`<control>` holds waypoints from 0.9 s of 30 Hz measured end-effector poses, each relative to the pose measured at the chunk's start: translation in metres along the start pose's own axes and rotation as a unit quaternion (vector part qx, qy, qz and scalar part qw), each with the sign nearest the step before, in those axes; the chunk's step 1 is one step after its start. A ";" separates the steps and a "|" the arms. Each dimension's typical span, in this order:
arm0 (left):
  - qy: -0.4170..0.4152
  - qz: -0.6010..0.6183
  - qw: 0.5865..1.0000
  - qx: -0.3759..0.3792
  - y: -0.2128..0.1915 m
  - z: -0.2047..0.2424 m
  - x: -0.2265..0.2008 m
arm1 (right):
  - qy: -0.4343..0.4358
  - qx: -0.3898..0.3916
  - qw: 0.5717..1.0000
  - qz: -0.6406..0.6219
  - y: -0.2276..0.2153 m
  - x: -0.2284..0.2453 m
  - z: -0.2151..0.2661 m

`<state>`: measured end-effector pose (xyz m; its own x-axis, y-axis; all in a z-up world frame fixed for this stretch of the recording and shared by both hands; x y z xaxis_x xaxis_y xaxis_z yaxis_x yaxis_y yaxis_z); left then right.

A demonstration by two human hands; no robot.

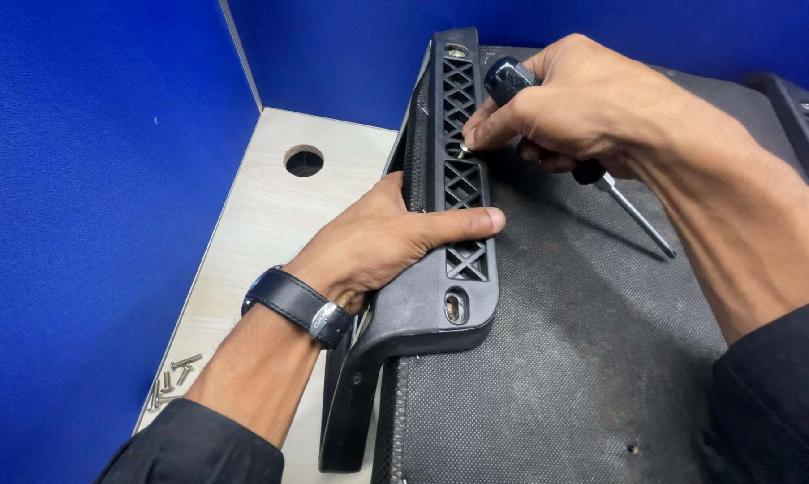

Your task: The person uses a screwdriver to tighten screws into the armrests of an office chair. They secure both the left and right armrests to the chair seat, then flip the chair upright to show the completed assembly.

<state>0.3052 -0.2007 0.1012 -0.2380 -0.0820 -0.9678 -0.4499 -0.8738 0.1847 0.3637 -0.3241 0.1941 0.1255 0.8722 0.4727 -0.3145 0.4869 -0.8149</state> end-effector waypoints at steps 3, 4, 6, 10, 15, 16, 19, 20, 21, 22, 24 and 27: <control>-0.011 -0.015 1.000 -0.012 -0.001 0.002 0.001 | -0.004 0.011 1.000 -0.005 0.000 -0.001 -0.002; -0.008 -0.011 1.000 -0.008 0.000 0.001 0.000 | -0.008 0.017 1.000 -0.011 0.001 -0.002 -0.003; -0.001 -0.003 1.000 0.000 0.001 0.002 0.000 | -0.001 0.024 1.000 0.002 0.003 -0.005 -0.004; -0.004 0.004 1.000 0.002 0.001 0.002 0.002 | -0.031 0.071 0.995 -0.054 0.009 -0.005 -0.006; -0.002 0.016 1.000 0.013 0.004 0.000 0.004 | -0.023 0.081 0.993 -0.078 0.013 -0.011 -0.008; 0.000 0.008 1.000 0.018 0.004 -0.001 0.003 | -0.021 0.079 0.994 -0.067 0.012 -0.011 -0.008; 0.002 0.001 1.000 0.016 0.002 0.001 0.002 | -0.029 0.086 0.992 -0.092 0.014 -0.006 -0.007; -0.002 0.006 1.000 0.015 0.002 0.001 0.002 | -0.030 0.078 0.995 -0.062 0.013 -0.005 -0.007; -0.005 0.010 1.000 0.016 0.002 0.001 0.002 | -0.030 0.068 0.997 -0.032 0.011 -0.004 -0.007; -0.003 0.010 1.000 0.017 0.003 0.000 0.002 | -0.030 0.058 0.998 -0.002 0.008 -0.003 -0.006; 0.000 0.011 1.000 0.016 0.003 0.001 0.000 | -0.037 0.048 0.998 0.012 0.006 0.001 -0.004; -0.023 -0.020 1.000 -0.005 -0.001 0.001 0.002 | -0.039 0.039 0.998 0.032 0.005 0.005 -0.001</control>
<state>0.3042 -0.1998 0.0989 -0.2592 -0.0248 -0.9655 -0.4515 -0.8806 0.1439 0.3642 -0.3170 0.1922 0.0303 0.8936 0.4478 -0.3915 0.4229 -0.8173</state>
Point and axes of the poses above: each hand's wrist, its own z-axis away from the middle knuckle, its own y-axis out of the palm, x = y × z, the point moved 9 cm from there along -z, towards the middle knuckle, and after that the axes turned 5 degrees about x, right-handed, at the moved point
